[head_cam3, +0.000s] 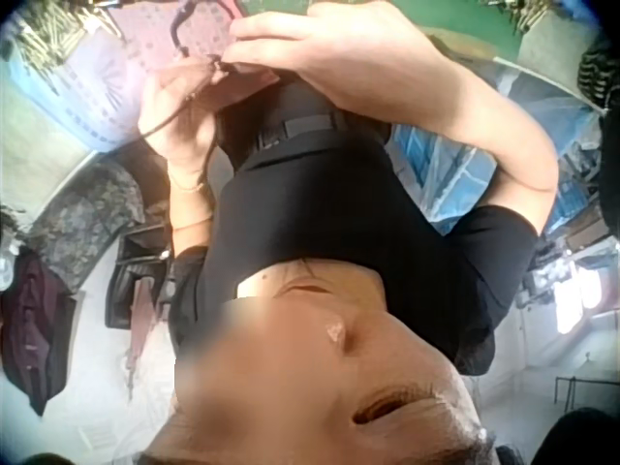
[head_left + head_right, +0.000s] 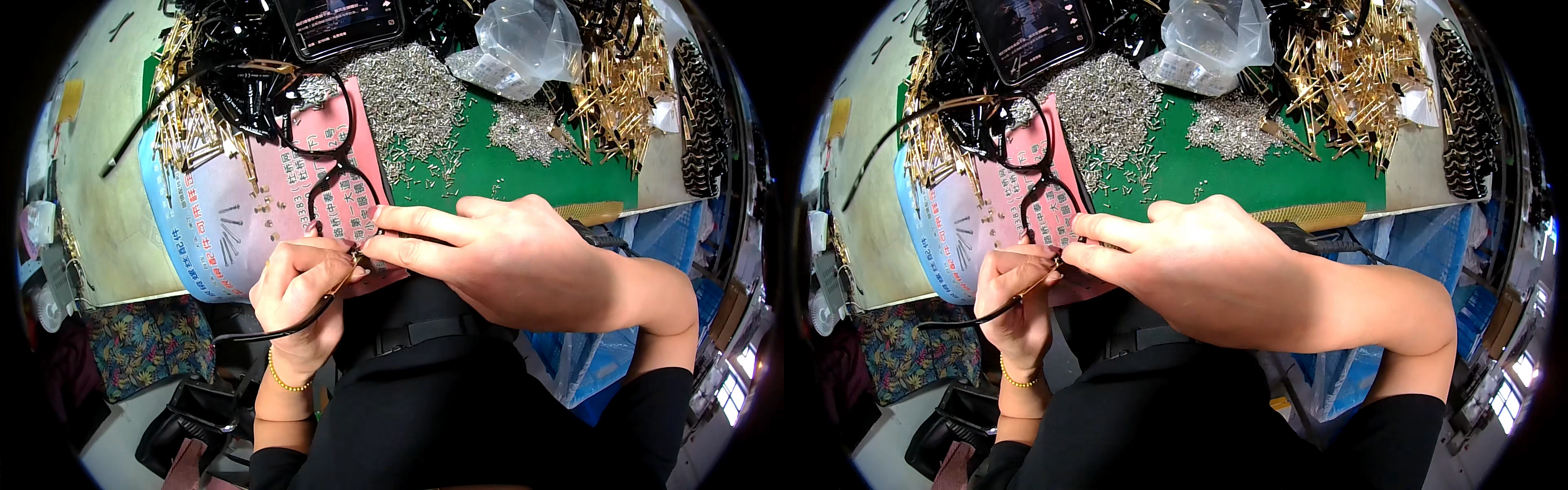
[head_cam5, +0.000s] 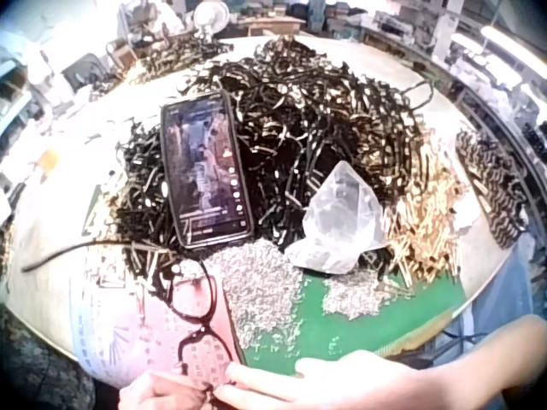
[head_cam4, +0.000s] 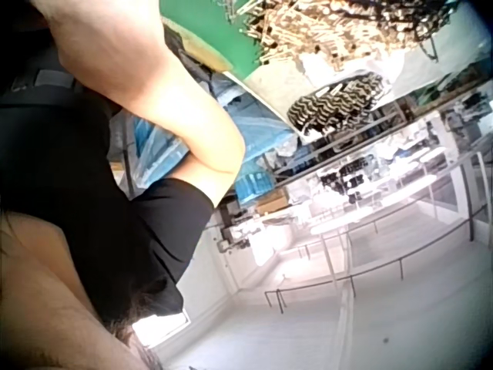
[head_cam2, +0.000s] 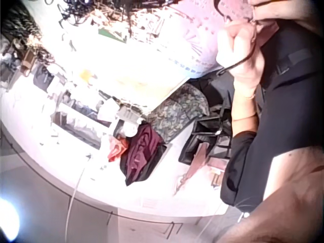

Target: The person assembles eyeglasses by inserting small metal screws into the temples and tightening them with a wooden tool. They repeatedly pick up screws, align the temple arms, and secure the joints, then place the completed glasses on the table.

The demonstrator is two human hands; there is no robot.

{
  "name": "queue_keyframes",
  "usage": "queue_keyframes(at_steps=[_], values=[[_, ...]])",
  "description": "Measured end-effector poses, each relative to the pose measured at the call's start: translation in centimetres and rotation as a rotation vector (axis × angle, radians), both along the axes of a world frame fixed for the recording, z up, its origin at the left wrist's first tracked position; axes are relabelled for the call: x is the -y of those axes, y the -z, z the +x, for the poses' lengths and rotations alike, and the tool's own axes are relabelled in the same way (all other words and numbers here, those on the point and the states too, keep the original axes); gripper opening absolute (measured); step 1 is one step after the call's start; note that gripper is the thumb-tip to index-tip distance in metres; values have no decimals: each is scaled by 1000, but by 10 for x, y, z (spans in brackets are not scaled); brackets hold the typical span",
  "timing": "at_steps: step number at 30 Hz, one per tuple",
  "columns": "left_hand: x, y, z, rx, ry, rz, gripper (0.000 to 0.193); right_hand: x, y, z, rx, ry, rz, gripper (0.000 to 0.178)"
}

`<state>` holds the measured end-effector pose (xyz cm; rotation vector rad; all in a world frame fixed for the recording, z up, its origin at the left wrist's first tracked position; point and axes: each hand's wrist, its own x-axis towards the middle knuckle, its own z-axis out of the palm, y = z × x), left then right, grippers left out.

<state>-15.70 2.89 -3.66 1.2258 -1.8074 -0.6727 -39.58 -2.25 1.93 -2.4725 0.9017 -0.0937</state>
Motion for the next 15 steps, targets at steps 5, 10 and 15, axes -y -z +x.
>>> queue_keyframes(at_steps=[5,10,15], values=[[-5,-1,2,80,25,-25,27,2,-3,0,-16,-2,41,57],[-2,-7,-2,128,50,-47,30,5,-4,0,-1,-6,79,56],[1,2,4,-40,38,22,35,19,-6,1,-49,-129,16,50]])
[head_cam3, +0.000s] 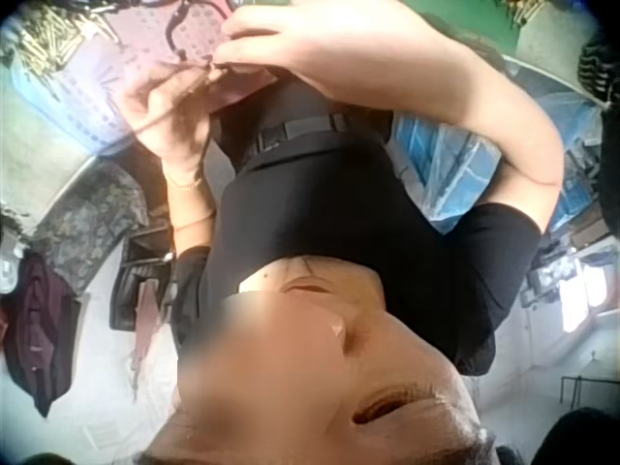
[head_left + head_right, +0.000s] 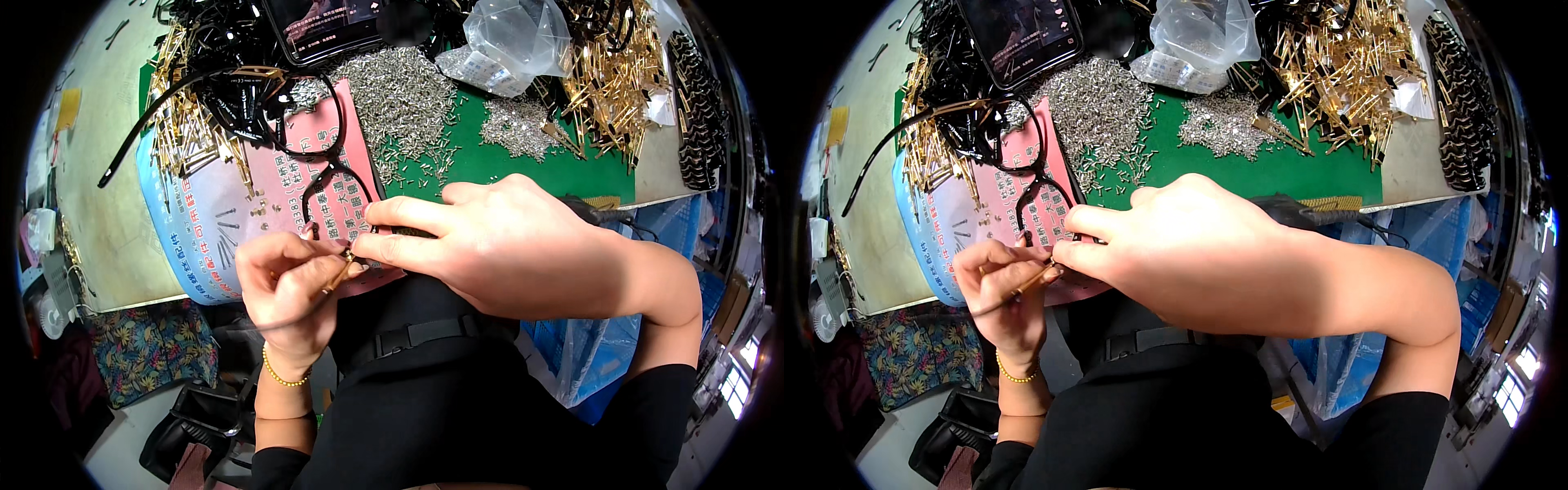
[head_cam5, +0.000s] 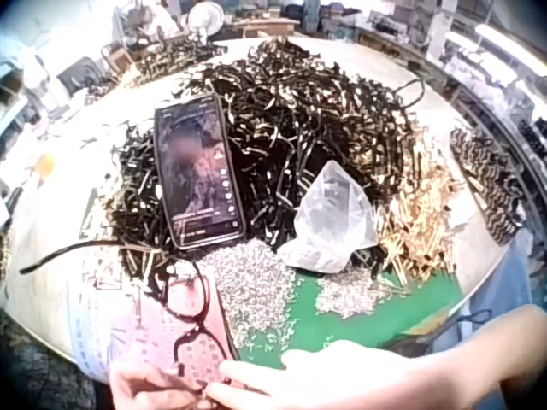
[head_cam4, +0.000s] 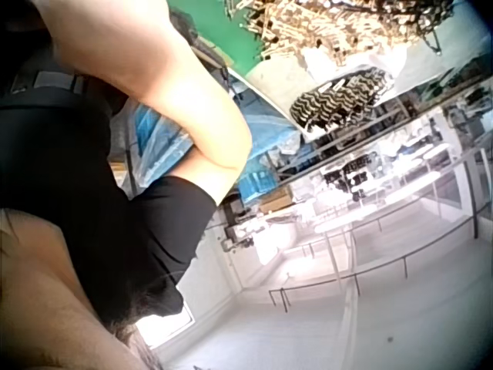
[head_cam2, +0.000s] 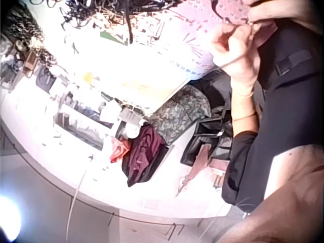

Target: The person assembles eyeglasses by inserting small metal screws into the temples and tightening them with a wooden tool. They repeatedly pick up screws, align the temple arms, and secure the joints, then place the completed glasses on the table.

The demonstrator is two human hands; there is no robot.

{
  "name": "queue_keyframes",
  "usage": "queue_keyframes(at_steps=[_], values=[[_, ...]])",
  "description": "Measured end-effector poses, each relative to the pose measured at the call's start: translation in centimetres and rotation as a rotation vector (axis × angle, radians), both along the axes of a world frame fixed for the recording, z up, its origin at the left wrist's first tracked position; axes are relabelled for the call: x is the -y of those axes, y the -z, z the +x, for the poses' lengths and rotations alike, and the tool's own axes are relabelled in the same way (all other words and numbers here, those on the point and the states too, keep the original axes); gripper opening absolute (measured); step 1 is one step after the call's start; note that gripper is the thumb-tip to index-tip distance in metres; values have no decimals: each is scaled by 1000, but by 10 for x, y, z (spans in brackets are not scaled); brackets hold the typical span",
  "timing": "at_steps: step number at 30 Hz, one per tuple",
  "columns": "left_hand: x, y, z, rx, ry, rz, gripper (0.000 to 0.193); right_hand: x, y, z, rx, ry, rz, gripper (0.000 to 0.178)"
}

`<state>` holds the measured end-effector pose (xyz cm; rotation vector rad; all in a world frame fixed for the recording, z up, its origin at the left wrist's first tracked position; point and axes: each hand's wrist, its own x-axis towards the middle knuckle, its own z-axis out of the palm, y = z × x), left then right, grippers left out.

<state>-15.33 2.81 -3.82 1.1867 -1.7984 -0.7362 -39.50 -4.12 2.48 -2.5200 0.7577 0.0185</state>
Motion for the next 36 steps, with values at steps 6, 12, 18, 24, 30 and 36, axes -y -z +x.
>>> queue_keyframes(at_steps=[6,12,18,24,30,36], values=[[-5,9,3,32,10,-84,29,-14,18,8,89,59,-360,28],[-8,14,6,55,-24,-121,27,-20,20,12,42,57,-442,37],[-11,-19,18,-282,-78,-269,17,-34,-5,-1,148,296,-211,47],[45,-75,138,442,-937,54,35,-28,-22,-28,136,562,58,25],[89,-15,177,1214,-802,-438,37,-1,-31,-85,123,906,-199,16],[96,-1,110,739,-578,100,24,45,-16,-94,-230,877,-337,23]])
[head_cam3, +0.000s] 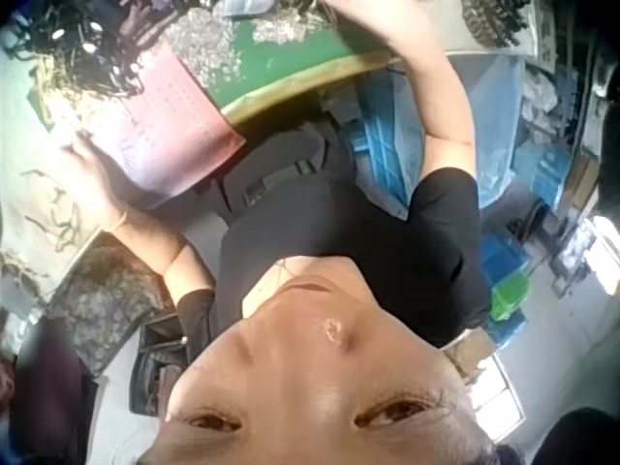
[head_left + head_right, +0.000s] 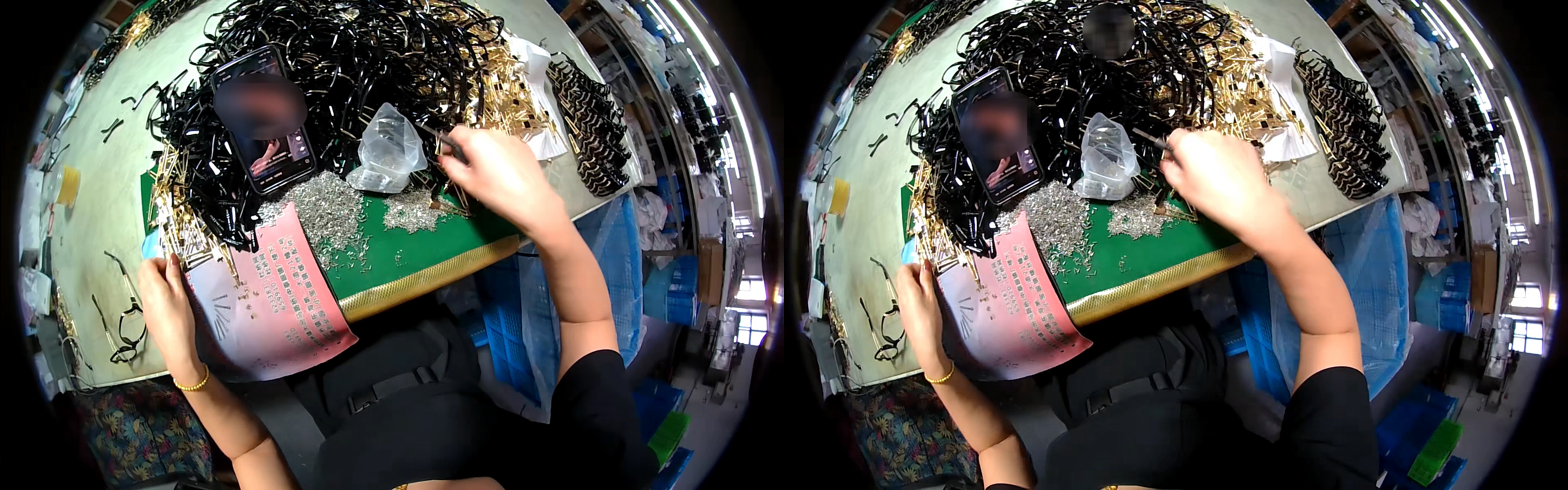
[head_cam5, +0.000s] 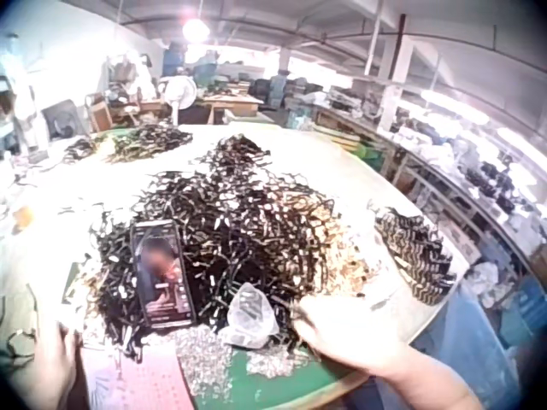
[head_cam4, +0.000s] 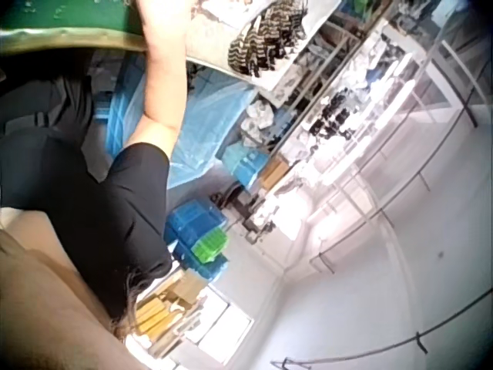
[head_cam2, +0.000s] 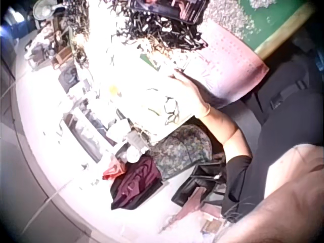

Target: The person assembles eyeglasses by inserting small metal screws into the temples and tightening them with a wooden tool. They repeatedly pick up screws, align the temple arms, and secure the joints, then place the completed glasses on the table.

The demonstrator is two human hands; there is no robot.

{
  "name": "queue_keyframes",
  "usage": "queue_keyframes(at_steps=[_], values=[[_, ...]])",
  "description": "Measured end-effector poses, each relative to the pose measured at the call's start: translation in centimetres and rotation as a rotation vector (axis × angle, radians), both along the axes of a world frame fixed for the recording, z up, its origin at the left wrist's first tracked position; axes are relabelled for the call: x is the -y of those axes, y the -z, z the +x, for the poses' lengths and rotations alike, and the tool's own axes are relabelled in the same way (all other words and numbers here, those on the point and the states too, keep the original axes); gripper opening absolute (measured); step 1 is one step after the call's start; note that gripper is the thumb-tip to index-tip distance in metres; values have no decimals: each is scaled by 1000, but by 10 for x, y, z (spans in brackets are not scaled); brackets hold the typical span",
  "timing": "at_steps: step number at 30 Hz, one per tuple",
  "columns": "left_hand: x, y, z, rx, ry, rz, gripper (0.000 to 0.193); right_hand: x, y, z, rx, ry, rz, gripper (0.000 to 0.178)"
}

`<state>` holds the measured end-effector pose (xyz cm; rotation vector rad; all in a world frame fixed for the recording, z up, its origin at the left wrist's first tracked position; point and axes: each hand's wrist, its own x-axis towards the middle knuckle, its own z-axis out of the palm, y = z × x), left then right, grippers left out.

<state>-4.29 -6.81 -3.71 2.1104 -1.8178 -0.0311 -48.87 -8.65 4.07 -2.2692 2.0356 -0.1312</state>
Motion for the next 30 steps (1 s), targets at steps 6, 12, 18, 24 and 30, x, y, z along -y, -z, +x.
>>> queue_keyframes(at_steps=[6,12,18,24,30], values=[[-3,-10,-16,-84,-17,-102,21,8,20,-1,62,-40,-39,24],[-23,-31,-5,-327,-106,-61,22,-4,-5,-20,339,72,12,20],[-36,-34,-27,-739,45,-93,16,-57,-27,-14,917,68,220,40],[-60,-43,-95,-1072,212,-122,36,-79,-22,48,929,-159,569,17],[-83,-37,-134,-1769,216,151,18,-79,3,72,1186,-232,794,30]])
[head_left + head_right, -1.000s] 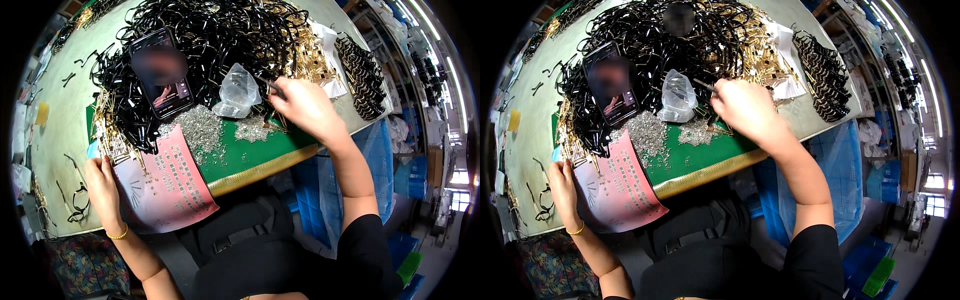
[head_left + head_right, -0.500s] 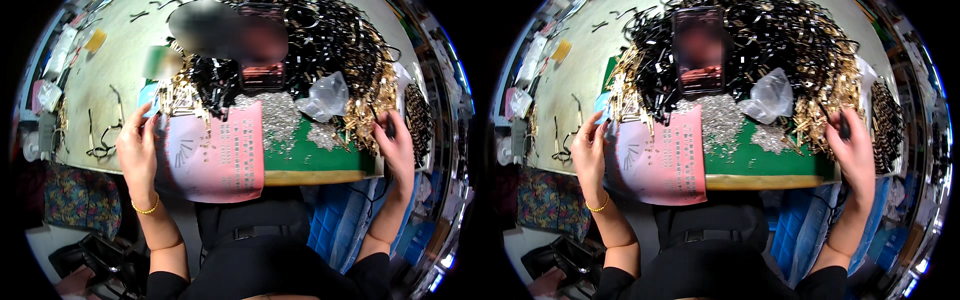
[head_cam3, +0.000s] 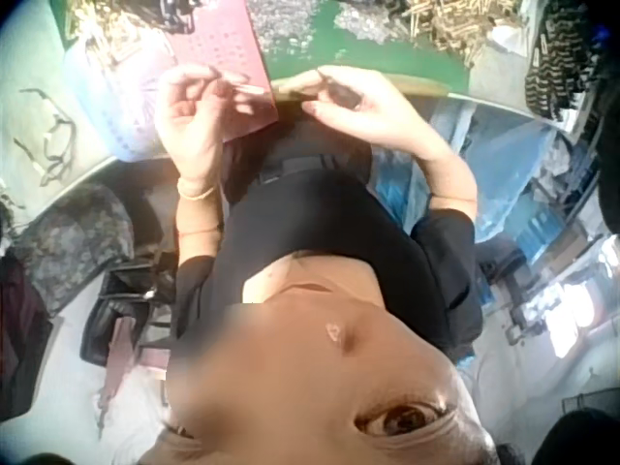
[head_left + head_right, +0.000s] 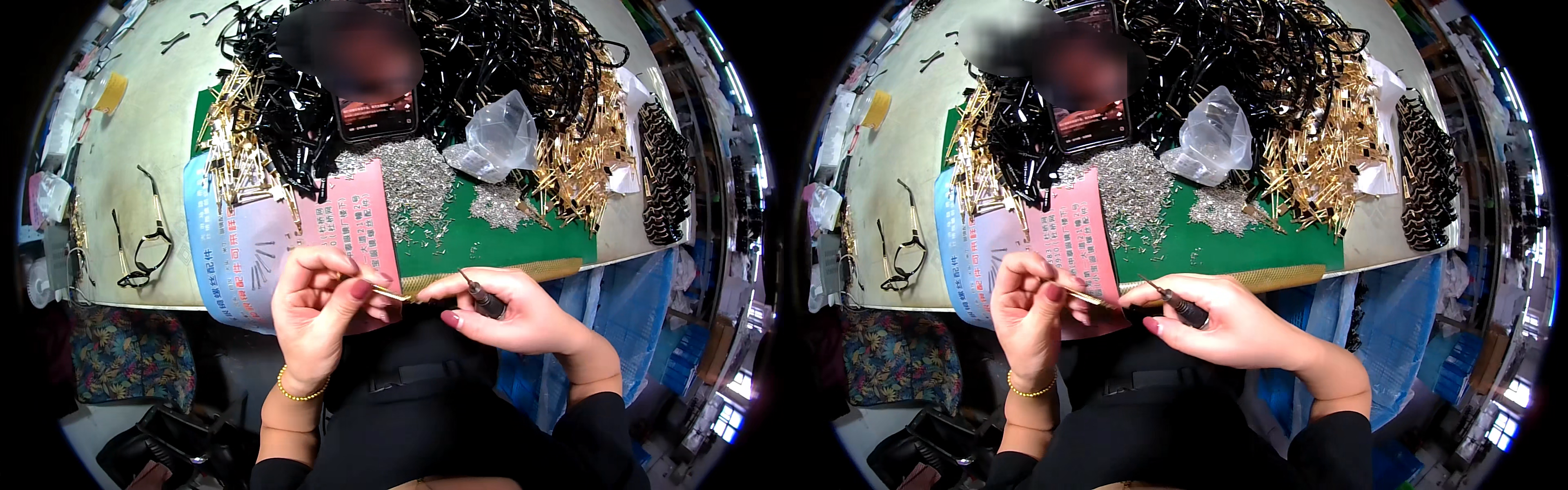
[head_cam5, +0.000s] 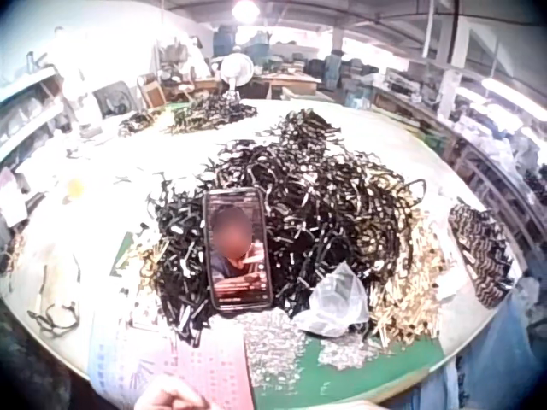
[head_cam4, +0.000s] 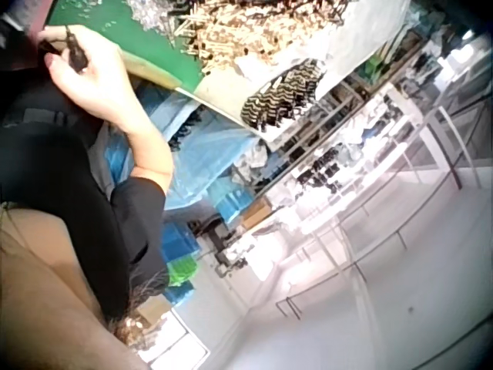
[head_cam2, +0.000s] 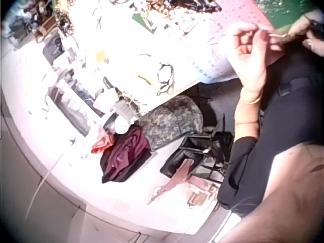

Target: The person assembles eyeglasses by inserting small metal screws into the temples and tightening them with a wooden tool. They repeatedly pick up screws, align the temple arms, and secure the joints, then place the completed glasses on the table.

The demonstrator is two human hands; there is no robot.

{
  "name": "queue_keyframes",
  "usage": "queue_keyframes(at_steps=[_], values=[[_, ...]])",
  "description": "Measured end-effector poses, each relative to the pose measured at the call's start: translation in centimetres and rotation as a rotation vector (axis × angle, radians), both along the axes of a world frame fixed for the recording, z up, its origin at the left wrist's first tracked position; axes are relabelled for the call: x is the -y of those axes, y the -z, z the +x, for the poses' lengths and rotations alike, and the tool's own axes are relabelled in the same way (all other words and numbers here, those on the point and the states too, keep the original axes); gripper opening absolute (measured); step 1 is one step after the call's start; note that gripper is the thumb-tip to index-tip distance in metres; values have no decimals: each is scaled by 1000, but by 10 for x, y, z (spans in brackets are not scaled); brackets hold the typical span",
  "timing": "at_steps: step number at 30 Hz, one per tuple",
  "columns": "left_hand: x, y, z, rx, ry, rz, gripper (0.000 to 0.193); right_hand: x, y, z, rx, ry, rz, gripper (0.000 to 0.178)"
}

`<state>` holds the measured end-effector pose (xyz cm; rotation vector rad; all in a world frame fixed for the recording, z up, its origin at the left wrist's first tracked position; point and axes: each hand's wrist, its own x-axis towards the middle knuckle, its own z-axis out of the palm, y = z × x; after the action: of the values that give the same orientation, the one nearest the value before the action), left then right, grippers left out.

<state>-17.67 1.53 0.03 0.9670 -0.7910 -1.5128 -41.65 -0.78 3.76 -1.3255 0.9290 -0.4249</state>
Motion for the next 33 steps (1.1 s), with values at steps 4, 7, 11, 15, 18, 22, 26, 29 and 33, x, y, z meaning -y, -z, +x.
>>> queue_keyframes(at_steps=[4,7,11,15,18,22,26,29,33], values=[[-11,14,-3,322,182,-210,18,-6,3,-2,97,139,108,29],[-1,16,-9,838,271,-664,31,-8,4,-7,19,43,-20,28],[-6,7,-13,893,338,-557,28,-13,3,-6,-116,27,-327,25],[-8,12,-9,810,273,-450,13,-13,6,-17,-170,125,-90,23],[-14,17,-10,687,259,-314,9,-14,4,-12,-139,131,-103,21],[-12,18,-8,635,295,-323,10,-10,5,-11,-162,48,-196,24],[-12,11,-8,642,362,-375,10,-10,4,-7,-157,-15,-389,24],[-14,2,-5,647,366,-356,9,-5,-8,-18,-288,-104,-396,23],[-15,9,-15,645,320,-363,8,-6,-9,-22,-215,-100,-370,23]])
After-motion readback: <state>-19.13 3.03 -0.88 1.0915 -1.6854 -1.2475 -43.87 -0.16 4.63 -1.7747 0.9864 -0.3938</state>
